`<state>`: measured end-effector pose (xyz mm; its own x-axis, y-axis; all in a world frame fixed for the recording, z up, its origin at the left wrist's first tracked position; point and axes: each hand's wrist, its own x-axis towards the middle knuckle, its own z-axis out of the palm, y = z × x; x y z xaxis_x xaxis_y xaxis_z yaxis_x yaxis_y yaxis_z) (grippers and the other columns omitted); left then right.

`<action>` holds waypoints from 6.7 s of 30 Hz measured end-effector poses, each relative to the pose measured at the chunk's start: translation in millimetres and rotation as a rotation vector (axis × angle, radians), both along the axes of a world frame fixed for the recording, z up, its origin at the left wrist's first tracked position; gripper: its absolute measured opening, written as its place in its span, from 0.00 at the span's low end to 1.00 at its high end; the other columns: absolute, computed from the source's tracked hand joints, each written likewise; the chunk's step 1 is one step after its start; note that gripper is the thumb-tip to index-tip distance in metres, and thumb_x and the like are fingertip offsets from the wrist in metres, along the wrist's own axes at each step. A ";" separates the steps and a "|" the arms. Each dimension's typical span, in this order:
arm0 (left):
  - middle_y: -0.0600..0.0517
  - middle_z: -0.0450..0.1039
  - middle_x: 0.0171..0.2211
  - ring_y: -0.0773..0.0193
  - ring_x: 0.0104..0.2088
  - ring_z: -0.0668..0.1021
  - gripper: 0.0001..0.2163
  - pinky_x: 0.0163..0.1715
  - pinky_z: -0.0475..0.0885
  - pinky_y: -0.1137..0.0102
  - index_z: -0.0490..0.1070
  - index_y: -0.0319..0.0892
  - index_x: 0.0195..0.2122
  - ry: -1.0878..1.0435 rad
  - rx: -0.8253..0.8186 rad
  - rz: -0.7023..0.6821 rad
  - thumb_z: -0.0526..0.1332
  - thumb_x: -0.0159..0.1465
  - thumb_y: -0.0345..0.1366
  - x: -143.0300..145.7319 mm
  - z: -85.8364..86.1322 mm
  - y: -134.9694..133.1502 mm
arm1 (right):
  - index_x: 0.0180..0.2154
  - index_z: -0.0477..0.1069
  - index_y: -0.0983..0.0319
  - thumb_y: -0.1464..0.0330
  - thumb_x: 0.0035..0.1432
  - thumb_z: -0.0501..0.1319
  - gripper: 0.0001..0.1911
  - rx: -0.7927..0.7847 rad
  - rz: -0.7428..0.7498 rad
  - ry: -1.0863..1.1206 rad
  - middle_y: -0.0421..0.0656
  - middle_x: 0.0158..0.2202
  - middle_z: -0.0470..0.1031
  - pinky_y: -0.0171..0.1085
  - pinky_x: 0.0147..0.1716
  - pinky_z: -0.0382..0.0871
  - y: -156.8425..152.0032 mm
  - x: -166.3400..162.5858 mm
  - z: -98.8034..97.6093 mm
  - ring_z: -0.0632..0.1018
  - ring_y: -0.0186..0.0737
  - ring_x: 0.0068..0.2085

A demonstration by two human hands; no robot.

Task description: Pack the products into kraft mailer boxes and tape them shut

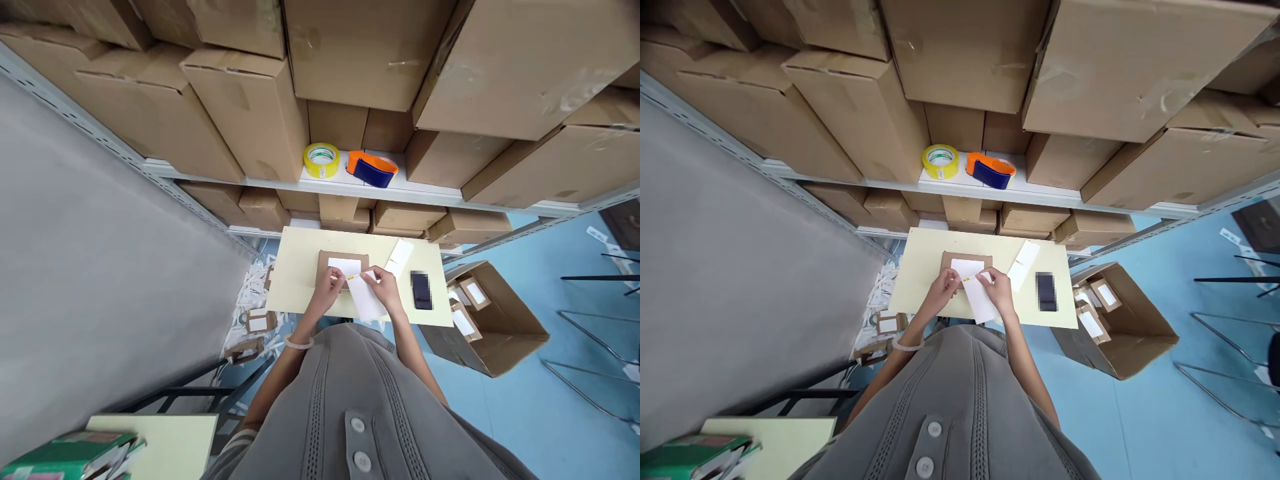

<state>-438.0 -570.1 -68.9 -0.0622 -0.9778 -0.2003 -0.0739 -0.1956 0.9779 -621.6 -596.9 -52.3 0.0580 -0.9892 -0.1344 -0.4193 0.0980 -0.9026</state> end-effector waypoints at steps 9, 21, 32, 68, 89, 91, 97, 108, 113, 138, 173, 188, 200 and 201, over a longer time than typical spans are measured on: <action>0.53 0.73 0.26 0.71 0.21 0.70 0.15 0.22 0.66 0.74 0.71 0.40 0.32 0.179 -0.006 0.133 0.63 0.58 0.49 42.5 6.8 -9.5 | 0.44 0.72 0.61 0.60 0.56 0.61 0.16 -0.331 -0.123 0.168 0.49 0.45 0.72 0.45 0.46 0.68 -9.0 53.8 16.7 0.74 0.46 0.44; 0.56 0.69 0.24 0.72 0.25 0.72 0.16 0.29 0.68 0.75 0.72 0.38 0.36 0.649 0.113 0.224 0.69 0.55 0.46 50.6 35.0 -20.4 | 0.59 0.66 0.55 0.65 0.67 0.52 0.20 -0.711 -0.147 0.463 0.49 0.65 0.59 0.55 0.62 0.52 17.0 100.7 51.9 0.58 0.51 0.66; 0.53 0.74 0.31 0.68 0.33 0.76 0.17 0.38 0.73 0.70 0.73 0.40 0.33 0.642 0.073 0.223 0.72 0.51 0.47 33.1 31.2 -18.6 | 0.51 0.75 0.53 0.60 0.66 0.53 0.18 -0.302 -0.002 -0.046 0.43 0.51 0.77 0.43 0.50 0.70 20.0 107.6 42.9 0.77 0.44 0.51; 0.52 0.76 0.27 0.66 0.26 0.74 0.06 0.29 0.67 0.73 0.72 0.43 0.30 -0.236 -0.097 0.896 0.59 0.60 0.38 149.9 3.3 64.6 | 0.33 0.77 0.59 0.59 0.53 0.66 0.11 -0.006 0.034 -0.467 0.41 0.32 0.78 0.39 0.36 0.70 -32.2 136.2 42.2 0.76 0.39 0.33; 0.52 0.74 0.24 0.64 0.27 0.75 0.19 0.30 0.69 0.71 0.72 0.40 0.30 -0.171 -0.104 0.551 0.57 0.63 0.52 141.7 10.8 69.9 | 0.32 0.74 0.60 0.54 0.49 0.68 0.16 0.159 0.363 -0.465 0.40 0.26 0.77 0.37 0.35 0.67 -7.9 175.3 39.7 0.76 0.40 0.31; 0.52 0.73 0.22 0.65 0.26 0.74 0.18 0.28 0.68 0.72 0.71 0.40 0.28 -0.180 -0.080 0.655 0.57 0.62 0.52 155.0 5.9 72.4 | 0.32 0.74 0.61 0.55 0.49 0.68 0.16 0.124 0.291 -0.501 0.40 0.27 0.78 0.38 0.38 0.68 -13.0 170.5 39.9 0.77 0.39 0.32; 0.53 0.71 0.21 0.63 0.25 0.75 0.16 0.29 0.68 0.71 0.71 0.41 0.31 -0.287 0.043 1.126 0.54 0.63 0.49 205.7 -13.3 89.8 | 0.33 0.73 0.62 0.58 0.45 0.71 0.16 0.052 0.026 -0.585 0.38 0.29 0.77 0.36 0.38 0.70 -36.2 148.2 37.3 0.76 0.34 0.30; 0.37 0.67 0.54 0.60 0.39 0.78 0.23 0.42 0.74 0.64 0.60 0.37 0.56 -0.448 0.085 1.338 0.61 0.62 0.41 254.0 -51.7 104.6 | 0.32 0.74 0.61 0.61 0.43 0.71 0.15 0.131 -0.121 -0.595 0.34 0.24 0.73 0.34 0.36 0.73 -35.3 123.3 19.7 0.75 0.30 0.26; 0.38 0.61 0.58 0.54 0.49 0.75 0.27 0.49 0.72 0.56 0.56 0.42 0.61 -0.482 -0.127 1.025 0.60 0.63 0.42 201.4 -44.0 75.4 | 0.31 0.74 0.61 0.61 0.44 0.70 0.13 0.143 -0.141 -0.619 0.34 0.25 0.73 0.33 0.37 0.72 -30.3 126.7 21.9 0.74 0.29 0.26; 0.47 0.78 0.37 0.60 0.36 0.78 0.14 0.37 0.72 0.68 0.73 0.38 0.42 -0.146 -0.059 0.222 0.59 0.64 0.44 59.6 1.7 16.4 | 0.42 0.72 0.58 0.53 0.47 0.70 0.23 0.061 -0.141 -0.595 0.41 0.35 0.78 0.39 0.42 0.68 -8.2 49.0 43.4 0.77 0.38 0.35; 0.49 0.75 0.41 0.60 0.37 0.76 0.09 0.30 0.65 0.69 0.70 0.43 0.28 -0.888 0.226 -0.057 0.58 0.64 0.39 19.2 -90.6 -65.0 | 0.32 0.75 0.59 0.63 0.59 0.59 0.09 0.292 -0.231 0.553 0.43 0.41 0.71 0.35 0.41 0.65 -35.6 14.8 -126.4 0.75 0.38 0.38; 0.41 0.71 0.49 0.53 0.46 0.77 0.09 0.38 0.69 0.65 0.71 0.41 0.40 -0.942 0.224 -0.094 0.56 0.67 0.39 11.5 -97.8 -68.5 | 0.37 0.74 0.61 0.61 0.63 0.56 0.12 0.342 -0.182 0.704 0.48 0.45 0.71 0.42 0.50 0.61 -42.0 25.3 -124.1 0.76 0.44 0.46; 0.38 0.63 0.56 0.50 0.56 0.70 0.19 0.52 0.69 0.59 0.65 0.40 0.57 -1.003 -0.046 0.091 0.57 0.66 0.38 52.1 -103.2 -52.9 | 0.58 0.64 0.58 0.57 0.63 0.56 0.24 -0.018 -0.152 0.786 0.53 0.54 0.62 0.47 0.52 0.61 -26.7 13.6 -125.4 0.66 0.51 0.56; 0.38 0.61 0.59 0.49 0.60 0.66 0.20 0.56 0.65 0.57 0.64 0.41 0.59 -1.012 -0.120 0.047 0.56 0.66 0.38 48.7 -105.4 -51.5 | 0.60 0.63 0.56 0.57 0.64 0.55 0.25 -0.049 -0.113 0.804 0.53 0.57 0.60 0.48 0.54 0.60 -26.1 17.4 -127.2 0.64 0.52 0.58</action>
<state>-389.3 -621.6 -174.4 0.1211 -0.9919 -0.0384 -0.8715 -0.1248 0.4742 -604.2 -623.0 -179.5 -0.1383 -0.9892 -0.0489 -0.9310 0.1467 -0.3343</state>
